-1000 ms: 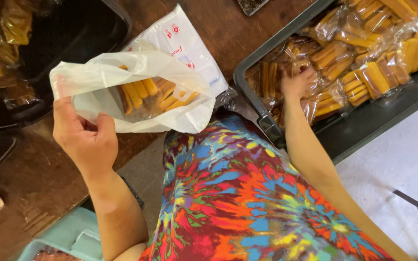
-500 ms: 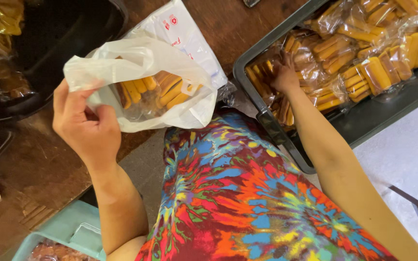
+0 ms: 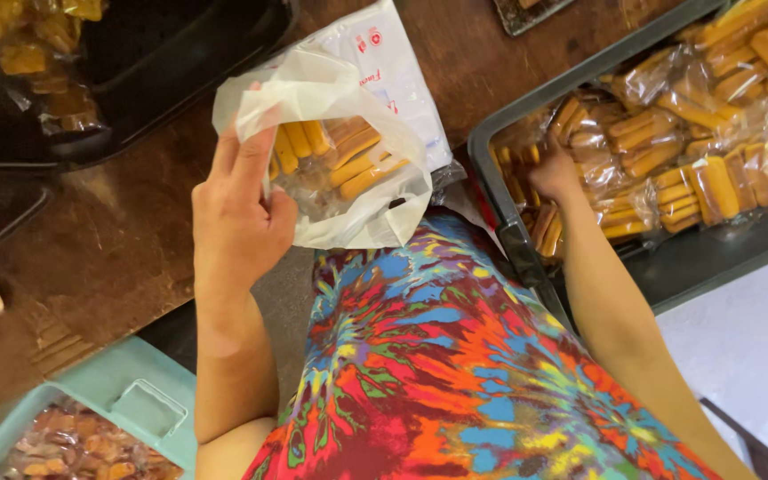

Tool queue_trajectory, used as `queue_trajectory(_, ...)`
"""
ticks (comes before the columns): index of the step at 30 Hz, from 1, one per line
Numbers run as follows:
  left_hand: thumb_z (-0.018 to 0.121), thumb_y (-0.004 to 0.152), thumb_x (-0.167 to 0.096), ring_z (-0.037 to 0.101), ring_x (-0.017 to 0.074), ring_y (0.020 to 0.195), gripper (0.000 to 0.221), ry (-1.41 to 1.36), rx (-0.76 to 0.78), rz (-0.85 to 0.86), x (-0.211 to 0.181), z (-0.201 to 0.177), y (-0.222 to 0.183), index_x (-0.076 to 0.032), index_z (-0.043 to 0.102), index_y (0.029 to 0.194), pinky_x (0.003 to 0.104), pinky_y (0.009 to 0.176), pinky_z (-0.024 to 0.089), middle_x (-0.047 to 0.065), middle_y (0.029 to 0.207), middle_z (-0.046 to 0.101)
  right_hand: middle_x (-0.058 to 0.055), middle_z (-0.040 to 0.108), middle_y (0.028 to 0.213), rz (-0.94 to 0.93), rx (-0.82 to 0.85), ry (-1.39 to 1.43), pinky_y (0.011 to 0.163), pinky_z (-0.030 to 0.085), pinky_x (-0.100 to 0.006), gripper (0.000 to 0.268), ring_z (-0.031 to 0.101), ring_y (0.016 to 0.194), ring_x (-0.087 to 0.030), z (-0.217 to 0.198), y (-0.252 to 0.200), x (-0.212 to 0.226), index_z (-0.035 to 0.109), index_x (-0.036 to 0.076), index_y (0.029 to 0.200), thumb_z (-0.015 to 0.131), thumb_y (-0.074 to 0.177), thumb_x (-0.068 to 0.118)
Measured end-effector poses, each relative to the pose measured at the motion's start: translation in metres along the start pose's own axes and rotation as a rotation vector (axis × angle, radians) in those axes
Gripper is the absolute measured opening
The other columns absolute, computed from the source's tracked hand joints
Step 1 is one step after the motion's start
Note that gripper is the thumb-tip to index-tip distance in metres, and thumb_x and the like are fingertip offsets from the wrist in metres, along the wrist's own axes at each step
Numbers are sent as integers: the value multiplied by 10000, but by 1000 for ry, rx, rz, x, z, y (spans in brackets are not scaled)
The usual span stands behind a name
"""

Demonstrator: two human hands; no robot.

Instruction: The person places packaged cookies and snacks into a white plastic bag, ties the bag closed, and gathers more packaged items from containers.

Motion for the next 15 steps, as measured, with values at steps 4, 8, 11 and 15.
queue_trajectory(4,555,840,76,723,355,918,719,-32,4,-49,2,1,-2,-137,514,1526,385,761,598,146,1605,515,-128,676,1225,77,73,628,956,576,-402,640,688,1098,-246,-72,-51,1,503,56,1348,834,803,107)
queue_trajectory(8,589,805,59,705,343,837,689,-72,51,-32,4,1,4,-146,504,1457,385,727,587,149,1623,496,-98,634,1346,-86,-23,1164,1158,553,-404,516,653,1278,-223,-167,-106,36,550,36,1396,762,943,-90)
queue_trajectory(11,615,778,46,693,335,757,739,-116,117,-39,5,2,10,-127,482,1484,385,682,578,192,1588,494,-130,632,1332,-249,-45,1191,1124,555,-401,555,656,1271,-265,-216,-127,102,536,71,1404,734,933,-147)
queue_trajectory(15,673,750,7,678,339,688,805,-121,264,19,7,1,20,-53,430,1515,409,662,558,261,1492,512,-170,692,1188,-572,287,1204,798,576,-320,424,691,945,-211,-182,-134,222,613,49,1208,764,830,-70)
Point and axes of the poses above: each hand's wrist, its own y-axis towards the middle knuckle, its own z-axis out of the palm, x = y × z, the point moved 4 cm from there along y, towards the middle knuckle
